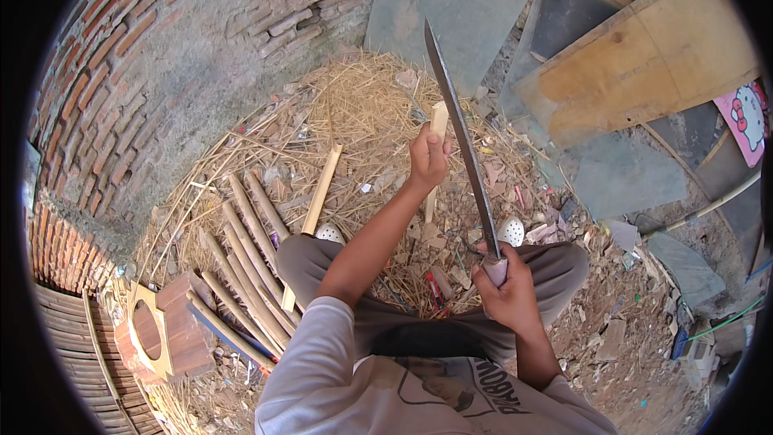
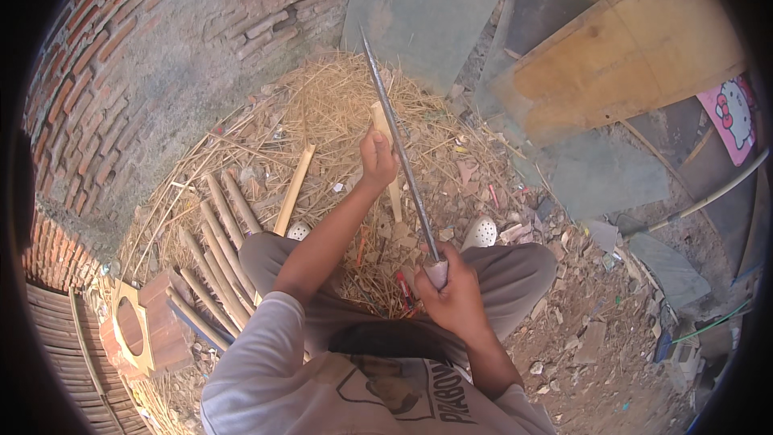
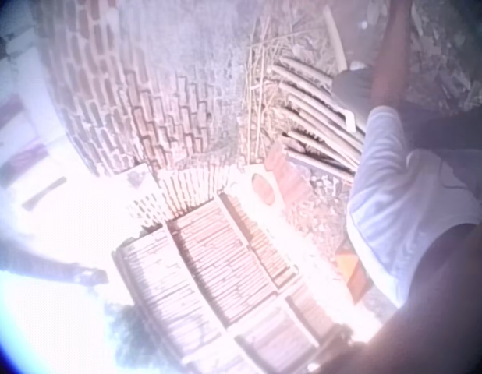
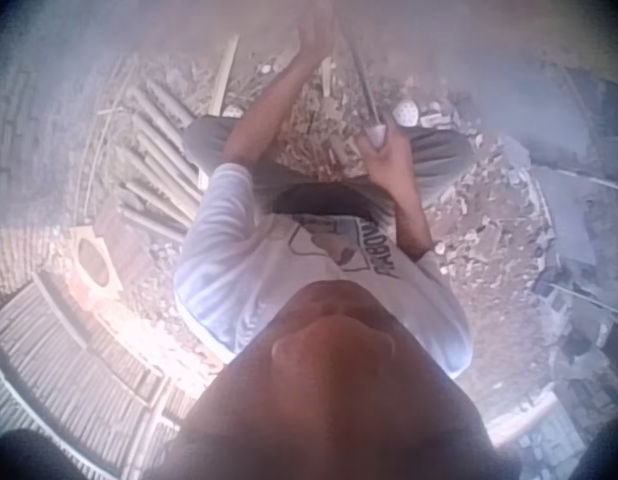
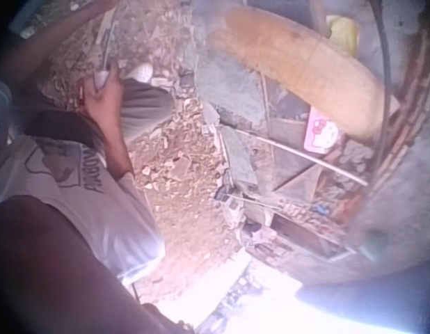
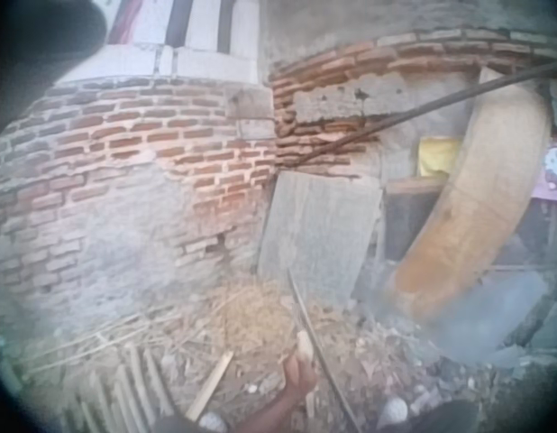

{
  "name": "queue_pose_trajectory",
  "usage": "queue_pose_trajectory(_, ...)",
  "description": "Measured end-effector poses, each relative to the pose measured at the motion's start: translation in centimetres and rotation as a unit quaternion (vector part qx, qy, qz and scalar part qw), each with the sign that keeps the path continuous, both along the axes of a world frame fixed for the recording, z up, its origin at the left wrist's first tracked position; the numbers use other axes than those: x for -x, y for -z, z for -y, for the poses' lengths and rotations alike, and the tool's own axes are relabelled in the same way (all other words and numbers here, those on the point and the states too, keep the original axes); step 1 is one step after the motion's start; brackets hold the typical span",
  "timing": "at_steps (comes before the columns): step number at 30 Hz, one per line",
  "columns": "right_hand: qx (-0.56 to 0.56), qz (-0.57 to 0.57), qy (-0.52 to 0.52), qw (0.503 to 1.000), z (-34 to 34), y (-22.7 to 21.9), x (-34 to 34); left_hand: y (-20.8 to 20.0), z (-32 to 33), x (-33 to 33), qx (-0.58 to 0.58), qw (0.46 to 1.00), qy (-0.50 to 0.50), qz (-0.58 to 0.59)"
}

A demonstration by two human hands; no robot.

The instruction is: The person sits on the ground and uses a large knife to split long bamboo poles into thin strips. They repeatedly hold the bamboo, strike it with the knife to split it, and place the resulting strips on a pile to the left.

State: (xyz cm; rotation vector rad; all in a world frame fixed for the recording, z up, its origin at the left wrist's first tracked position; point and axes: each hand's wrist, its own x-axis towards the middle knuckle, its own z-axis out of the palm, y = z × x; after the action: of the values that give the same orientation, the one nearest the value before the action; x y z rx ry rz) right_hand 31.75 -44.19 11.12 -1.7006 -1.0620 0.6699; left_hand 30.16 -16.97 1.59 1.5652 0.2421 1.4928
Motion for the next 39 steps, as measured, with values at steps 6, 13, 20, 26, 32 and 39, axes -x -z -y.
queue_pose_trajectory(6, 0.004, 0.021, -0.006, 1.000, 0.0, -0.3, -0.5, 0.7, -0.3, -0.1, 0.000, 1.000, 0.004, 0.001)
queue_pose_trajectory(13, 0.025, 0.030, 0.000, 0.999, 0.0, 0.7, -0.9, -0.3, 0.7, -0.3, 0.022, 1.000, 0.016, -0.006)
queue_pose_trajectory(20, 0.011, 0.039, 0.003, 0.999, 0.3, 0.4, -0.8, 4.0, 1.3, 0.3, 0.085, 0.989, 0.015, -0.116)
queue_pose_trajectory(26, 0.005, 0.045, 0.019, 0.999, 0.1, 0.7, -1.1, 4.5, 1.2, -0.6, 0.095, 0.988, 0.027, -0.115)
queue_pose_trajectory(32, 0.011, 0.028, 0.017, 0.999, 0.1, 0.7, -1.2, 4.6, 1.0, -0.5, 0.080, 0.990, 0.013, -0.112)
queue_pose_trajectory(39, -0.050, 0.036, 0.030, 0.998, 0.3, -1.3, -0.6, 4.1, 1.3, -0.3, 0.087, 0.991, 0.016, -0.105)
